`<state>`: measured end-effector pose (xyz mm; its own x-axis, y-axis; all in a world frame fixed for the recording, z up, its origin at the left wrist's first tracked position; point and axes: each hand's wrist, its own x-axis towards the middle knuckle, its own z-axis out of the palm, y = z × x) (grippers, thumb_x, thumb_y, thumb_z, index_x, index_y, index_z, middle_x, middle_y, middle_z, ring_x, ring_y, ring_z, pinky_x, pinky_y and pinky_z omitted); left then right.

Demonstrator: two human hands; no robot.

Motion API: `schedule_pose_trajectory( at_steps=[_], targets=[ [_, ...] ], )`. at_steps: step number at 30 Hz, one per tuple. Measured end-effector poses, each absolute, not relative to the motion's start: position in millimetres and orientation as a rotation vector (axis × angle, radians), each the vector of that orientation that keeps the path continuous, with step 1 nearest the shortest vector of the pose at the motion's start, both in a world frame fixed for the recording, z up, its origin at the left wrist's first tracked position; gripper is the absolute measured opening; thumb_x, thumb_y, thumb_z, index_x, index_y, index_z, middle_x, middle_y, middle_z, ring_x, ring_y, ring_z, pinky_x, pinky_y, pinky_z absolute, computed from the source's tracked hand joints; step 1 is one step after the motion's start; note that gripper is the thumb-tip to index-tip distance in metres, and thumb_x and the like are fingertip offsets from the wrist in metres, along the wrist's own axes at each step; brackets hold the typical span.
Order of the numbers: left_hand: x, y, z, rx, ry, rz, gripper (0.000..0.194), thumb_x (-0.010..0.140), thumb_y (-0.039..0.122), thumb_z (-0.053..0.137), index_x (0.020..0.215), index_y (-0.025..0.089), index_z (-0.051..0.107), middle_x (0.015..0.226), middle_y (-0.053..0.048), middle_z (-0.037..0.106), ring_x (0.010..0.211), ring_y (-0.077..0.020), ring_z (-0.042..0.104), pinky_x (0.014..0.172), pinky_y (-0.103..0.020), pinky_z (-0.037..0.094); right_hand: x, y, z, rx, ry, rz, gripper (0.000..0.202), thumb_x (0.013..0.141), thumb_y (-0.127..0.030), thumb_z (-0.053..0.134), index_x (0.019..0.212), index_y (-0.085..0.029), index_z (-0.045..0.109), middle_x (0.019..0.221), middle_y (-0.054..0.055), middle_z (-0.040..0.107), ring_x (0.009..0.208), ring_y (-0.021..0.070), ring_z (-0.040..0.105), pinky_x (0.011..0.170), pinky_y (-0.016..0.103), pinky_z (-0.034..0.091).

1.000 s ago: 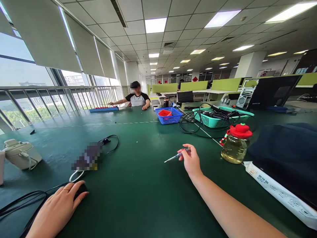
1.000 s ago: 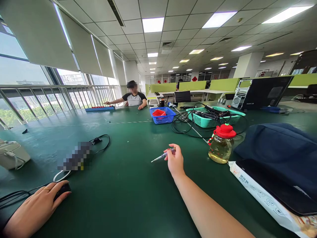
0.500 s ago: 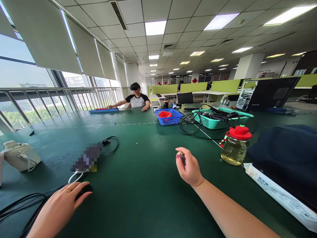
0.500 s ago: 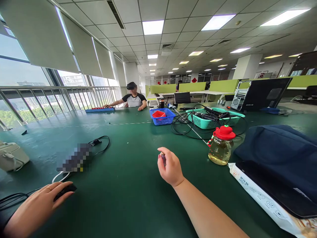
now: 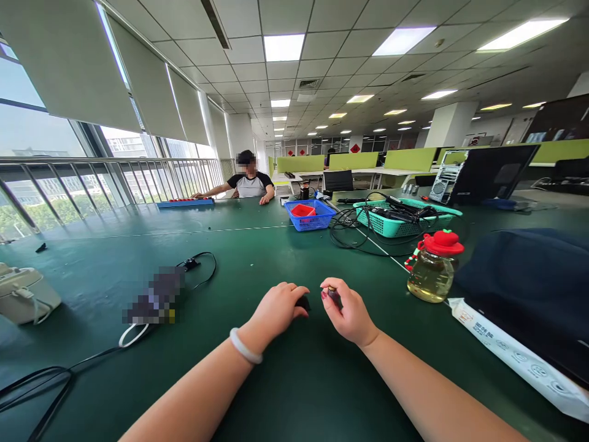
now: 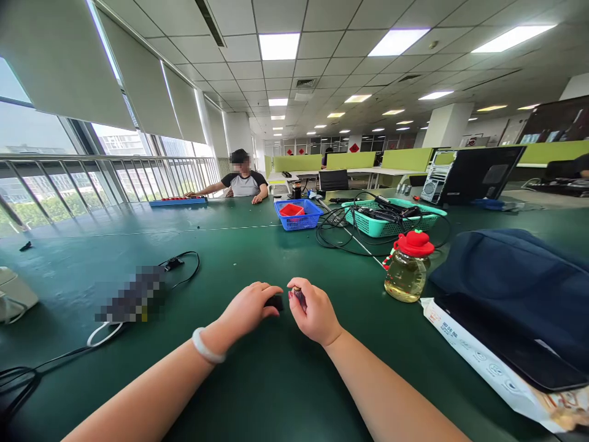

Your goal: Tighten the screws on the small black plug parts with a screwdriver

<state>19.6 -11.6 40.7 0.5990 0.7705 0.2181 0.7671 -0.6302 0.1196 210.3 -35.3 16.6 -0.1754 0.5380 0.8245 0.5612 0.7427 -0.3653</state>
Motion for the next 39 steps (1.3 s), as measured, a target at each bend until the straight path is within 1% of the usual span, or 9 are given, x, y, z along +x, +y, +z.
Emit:
schedule_pose_trajectory(
  at_steps=[5,10,14,16,19,24,29,33,39],
  targets=[
    [37.6,4.6,16.0,2.611,1.458,0.477,0.041,0.081,0.035,0.069,0.119,0.022,0.062,0.106,-0.008,0.069,0.103,-0.0282,0.061,0.089,-0.039,0.047,208.6,-37.9,18.1,-0.866,-1.886,0.028,0.010,0.090,-0.019,0.046,0.100,-0.022,0.048,0.058,-0.007,0.052,0.041,0.0099,0.043,0.047,0.023,0.038],
    [29.1,8.8,-2.3,2.295,1.487,0.725,0.055,0.076,0.028,0.067,0.130,0.021,0.056,0.106,-0.007,0.070,0.105,-0.0264,0.058,0.093,-0.039,0.046,195.3,-41.9,16.6,-0.770,-2.066,0.008,0.006,0.087,-0.019,0.048,0.087,-0.021,0.053,0.062,-0.004,0.056,0.049,0.0105,0.047,0.053,0.023,0.036],
    [21.9,11.8,-2.9,2.212,1.496,0.738,0.066,0.070,0.026,0.071,0.134,0.023,0.053,0.104,-0.004,0.070,0.107,-0.0264,0.055,0.098,-0.041,0.044,193.1,-38.9,10.1,-0.746,-2.121,-0.075,0.030,0.092,-0.030,0.048,0.063,-0.021,0.049,0.061,-0.002,0.053,0.050,0.0101,0.043,0.053,0.025,0.031],
    [19.3,12.8,-2.1,2.197,1.514,0.737,0.064,0.069,0.029,0.073,0.131,0.024,0.055,0.106,-0.003,0.070,0.109,-0.0265,0.055,0.100,-0.042,0.042,193.8,-37.1,5.6,-0.743,-2.084,-0.140,0.039,0.096,-0.036,0.045,0.061,-0.020,0.050,0.063,0.000,0.052,0.053,0.0104,0.042,0.054,0.025,0.031],
    [15.2,15.0,-2.5,2.208,1.558,0.730,0.058,0.069,0.033,0.075,0.124,0.024,0.060,0.112,-0.005,0.069,0.115,-0.0279,0.053,0.103,-0.042,0.041,188.5,-37.9,-2.3,-0.707,-2.095,-0.313,0.040,0.100,-0.038,0.039,0.070,-0.019,0.058,0.069,0.002,0.055,0.058,0.0122,0.045,0.058,0.027,0.031],
    [6.8,20.5,-3.1,2.240,1.565,0.735,0.054,0.066,0.034,0.080,0.117,0.028,0.064,0.124,-0.006,0.063,0.126,-0.0292,0.046,0.108,-0.044,0.037,167.7,-47.5,-11.1,-0.205,-2.367,-0.639,0.037,0.099,-0.041,0.044,0.073,-0.019,0.059,0.060,-0.002,0.048,0.052,0.0129,0.036,0.053,0.031,0.021],
    [3.4,21.5,-1.2,2.278,1.499,0.664,0.042,0.070,0.031,0.077,0.111,0.032,0.069,0.121,-0.004,0.064,0.122,-0.0281,0.049,0.107,-0.045,0.038,165.8,-57.8,-5.2,-0.250,-2.366,-0.569,0.033,0.099,-0.037,0.044,0.076,-0.019,0.060,0.064,-0.002,0.053,0.051,0.0123,0.037,0.052,0.031,0.020],
    [0.5,21.9,-2.5,2.310,1.516,0.667,0.036,0.073,0.030,0.075,0.109,0.028,0.069,0.117,-0.005,0.066,0.120,-0.0279,0.050,0.106,-0.045,0.039,170.6,-64.6,3.7,-0.386,-2.421,-0.450,0.026,0.097,-0.038,0.048,0.083,-0.019,0.061,0.068,-0.001,0.058,0.055,0.0123,0.042,0.054,0.029,0.024],
    [-5.9,24.6,-4.7,2.343,1.481,0.686,0.037,0.076,0.022,0.069,0.112,0.027,0.067,0.119,-0.005,0.065,0.121,-0.0265,0.050,0.107,-0.044,0.037,172.7,-64.0,4.0,-0.532,-2.528,-0.385,0.038,0.089,-0.043,0.057,0.060,-0.020,0.051,0.059,-0.001,0.053,0.056,0.0125,0.042,0.055,0.029,0.025]
  ],
)
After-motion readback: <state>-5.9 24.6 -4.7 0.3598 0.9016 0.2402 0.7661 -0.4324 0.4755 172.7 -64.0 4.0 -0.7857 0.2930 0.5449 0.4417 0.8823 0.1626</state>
